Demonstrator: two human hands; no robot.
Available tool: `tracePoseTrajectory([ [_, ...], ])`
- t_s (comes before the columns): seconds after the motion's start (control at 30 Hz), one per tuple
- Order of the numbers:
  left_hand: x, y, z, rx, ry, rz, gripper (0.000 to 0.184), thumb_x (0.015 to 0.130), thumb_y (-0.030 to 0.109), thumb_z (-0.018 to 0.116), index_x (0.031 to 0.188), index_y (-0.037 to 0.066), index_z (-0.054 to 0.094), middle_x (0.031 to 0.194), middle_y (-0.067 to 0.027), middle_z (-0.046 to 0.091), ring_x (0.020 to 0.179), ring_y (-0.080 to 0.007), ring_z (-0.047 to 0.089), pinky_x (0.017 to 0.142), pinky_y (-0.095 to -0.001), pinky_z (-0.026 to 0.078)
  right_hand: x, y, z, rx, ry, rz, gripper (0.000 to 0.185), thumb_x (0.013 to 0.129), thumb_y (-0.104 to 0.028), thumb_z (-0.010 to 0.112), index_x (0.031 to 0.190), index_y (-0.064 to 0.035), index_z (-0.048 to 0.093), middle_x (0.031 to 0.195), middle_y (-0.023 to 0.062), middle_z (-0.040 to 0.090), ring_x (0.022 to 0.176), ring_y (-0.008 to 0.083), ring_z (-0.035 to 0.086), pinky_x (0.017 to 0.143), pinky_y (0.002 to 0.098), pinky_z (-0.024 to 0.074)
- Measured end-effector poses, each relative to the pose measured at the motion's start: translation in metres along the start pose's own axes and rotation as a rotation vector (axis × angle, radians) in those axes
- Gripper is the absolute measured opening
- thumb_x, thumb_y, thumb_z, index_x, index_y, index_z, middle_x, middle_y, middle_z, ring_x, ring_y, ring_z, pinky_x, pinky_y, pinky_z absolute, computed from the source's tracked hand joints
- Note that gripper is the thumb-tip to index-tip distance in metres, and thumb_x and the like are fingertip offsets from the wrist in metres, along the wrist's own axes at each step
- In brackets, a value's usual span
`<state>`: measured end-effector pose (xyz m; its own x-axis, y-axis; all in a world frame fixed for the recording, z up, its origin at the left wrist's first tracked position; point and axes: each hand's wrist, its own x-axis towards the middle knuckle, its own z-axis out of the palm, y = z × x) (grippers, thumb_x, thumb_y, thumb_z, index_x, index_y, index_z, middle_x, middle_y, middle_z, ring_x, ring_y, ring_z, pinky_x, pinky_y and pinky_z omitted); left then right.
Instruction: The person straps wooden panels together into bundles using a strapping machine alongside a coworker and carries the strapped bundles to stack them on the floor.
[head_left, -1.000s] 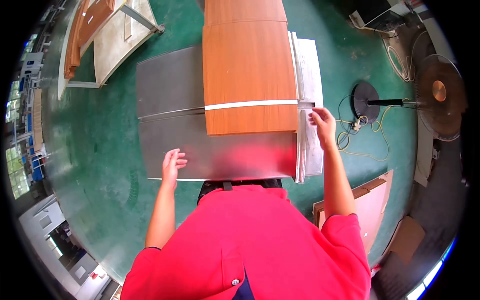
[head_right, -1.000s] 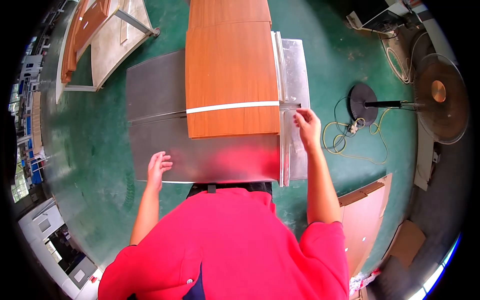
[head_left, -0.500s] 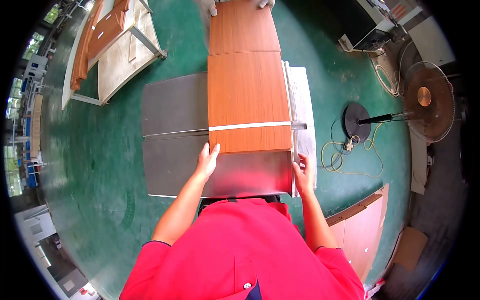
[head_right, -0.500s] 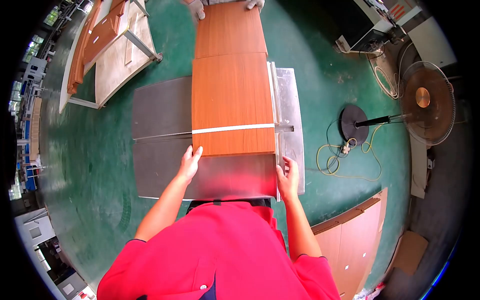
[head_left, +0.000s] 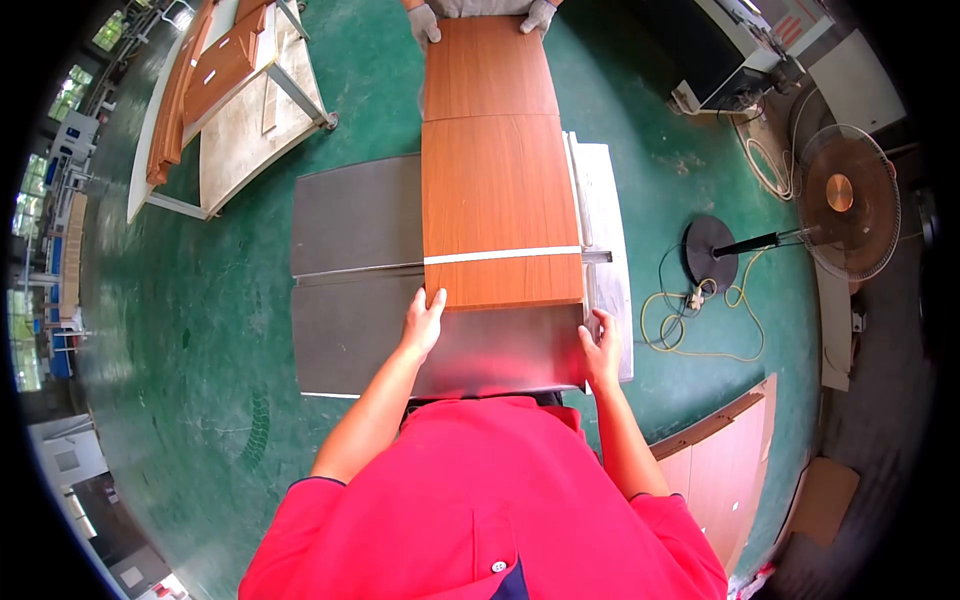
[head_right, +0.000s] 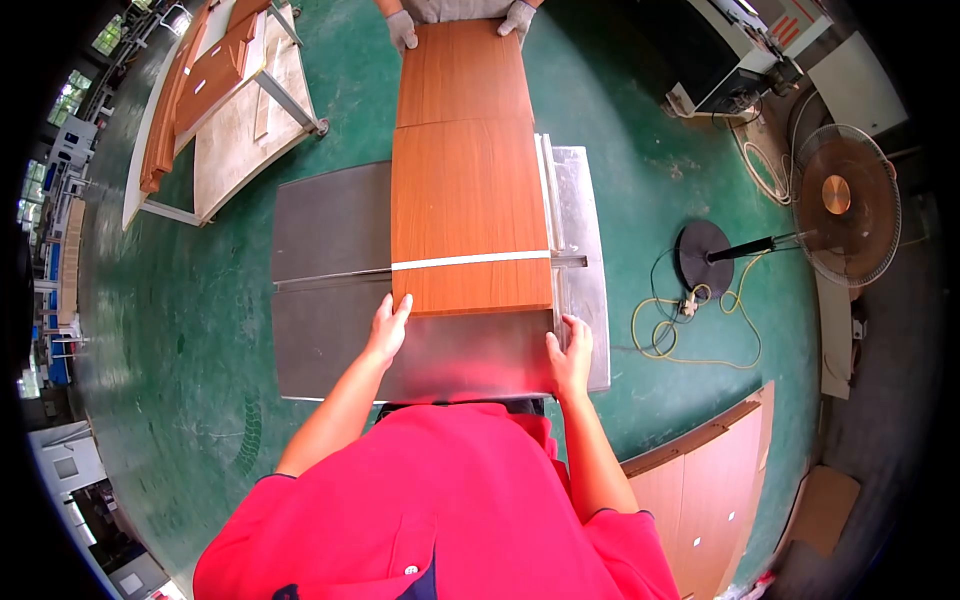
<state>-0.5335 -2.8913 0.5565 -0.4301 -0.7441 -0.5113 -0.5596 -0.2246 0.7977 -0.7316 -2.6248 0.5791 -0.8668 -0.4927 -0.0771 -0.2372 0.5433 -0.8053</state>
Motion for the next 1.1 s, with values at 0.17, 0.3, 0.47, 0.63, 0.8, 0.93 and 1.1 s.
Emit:
tracePoseTrajectory([
  [0.17, 0.001, -0.002, 0.000, -0.015, -0.001, 0.008, 0.075, 0.094, 0.045, 0.052, 0.139, -0.011, 0.031, 0.142, -0.0279, 0.040, 0.134, -0.0334, 0.038, 0.109, -0.0363, 0.031, 0.000, -0.003, 0.002, -0.004, 0.002, 0.030, 0.039, 0.080, -0.008, 0.066, 0.117, -0.0018, 0.054, 0.116, 0.0169, 0.054, 0.112, 0.0334, 0.050, 0.099, 0.0398, 0.0394],
  [0.3, 0.003, -0.006, 0.000, 0.001, 0.013, 0.015, 0.074, 0.094, 0.045, 0.052, 0.139, -0.011, 0.033, 0.140, -0.0282, 0.041, 0.133, -0.0331, 0.039, 0.108, -0.0364, 0.032, 0.000, 0.000, 0.003, -0.018, 0.000, 0.035, 0.040, 0.080, -0.009, 0.066, 0.118, -0.0021, 0.053, 0.118, 0.0168, 0.053, 0.113, 0.0334, 0.049, 0.100, 0.0399, 0.0383],
  [0.47, 0.004, -0.005, 0.001, -0.033, 0.000, 0.027, 0.075, 0.094, 0.045, 0.052, 0.139, -0.012, 0.032, 0.141, -0.0285, 0.040, 0.135, -0.0327, 0.038, 0.110, -0.0364, 0.030, -0.002, 0.001, 0.011, -0.108, 0.033, -0.009, 0.042, 0.080, -0.011, 0.067, 0.119, -0.0027, 0.053, 0.120, 0.0176, 0.052, 0.116, 0.0352, 0.046, 0.102, 0.0414, 0.0357],
  [0.63, 0.002, -0.003, -0.001, -0.094, -0.041, 0.044, 0.069, 0.095, 0.042, 0.053, 0.137, -0.010, 0.036, 0.136, -0.0236, 0.048, 0.128, -0.0292, 0.046, 0.105, -0.0347, 0.035, -0.002, -0.012, 0.009, -0.099, 0.046, 0.009, 0.042, 0.078, -0.011, 0.065, 0.117, -0.0003, 0.054, 0.121, 0.0192, 0.052, 0.117, 0.0357, 0.046, 0.103, 0.0417, 0.0352],
  [0.8, -0.012, 0.016, -0.001, -0.118, 0.004, 0.051, 0.059, 0.095, 0.042, 0.053, 0.131, -0.004, 0.045, 0.129, -0.0182, 0.054, 0.120, -0.0262, 0.051, 0.101, -0.0344, 0.038, -0.002, -0.009, 0.009, -0.088, 0.051, 0.019, 0.043, 0.078, -0.011, 0.065, 0.118, -0.0001, 0.054, 0.120, 0.0191, 0.052, 0.117, 0.0350, 0.046, 0.102, 0.0416, 0.0359],
  [0.93, -0.006, 0.015, -0.001, -0.129, 0.023, 0.036, 0.060, 0.094, 0.045, 0.052, 0.130, -0.003, 0.046, 0.130, -0.0187, 0.053, 0.122, -0.0268, 0.049, 0.102, -0.0365, 0.037, 0.000, -0.022, 0.006, -0.084, 0.086, 0.025, 0.044, 0.080, -0.011, 0.065, 0.120, 0.0010, 0.052, 0.120, 0.0189, 0.053, 0.117, 0.0343, 0.047, 0.102, 0.0411, 0.0364],
  [1.1, -0.006, 0.025, -0.001, -0.090, 0.036, 0.046, 0.061, 0.095, 0.048, 0.049, 0.131, -0.002, 0.045, 0.134, -0.0212, 0.048, 0.125, -0.0309, 0.046, 0.103, -0.0383, 0.036, 0.043, -0.019, 0.016, 0.022, 0.024, -0.082, 0.055, 0.083, -0.021, 0.069, 0.128, 0.0034, 0.049, 0.122, 0.0216, 0.057, 0.114, 0.0332, 0.054, 0.097, 0.0398, 0.0415],
])
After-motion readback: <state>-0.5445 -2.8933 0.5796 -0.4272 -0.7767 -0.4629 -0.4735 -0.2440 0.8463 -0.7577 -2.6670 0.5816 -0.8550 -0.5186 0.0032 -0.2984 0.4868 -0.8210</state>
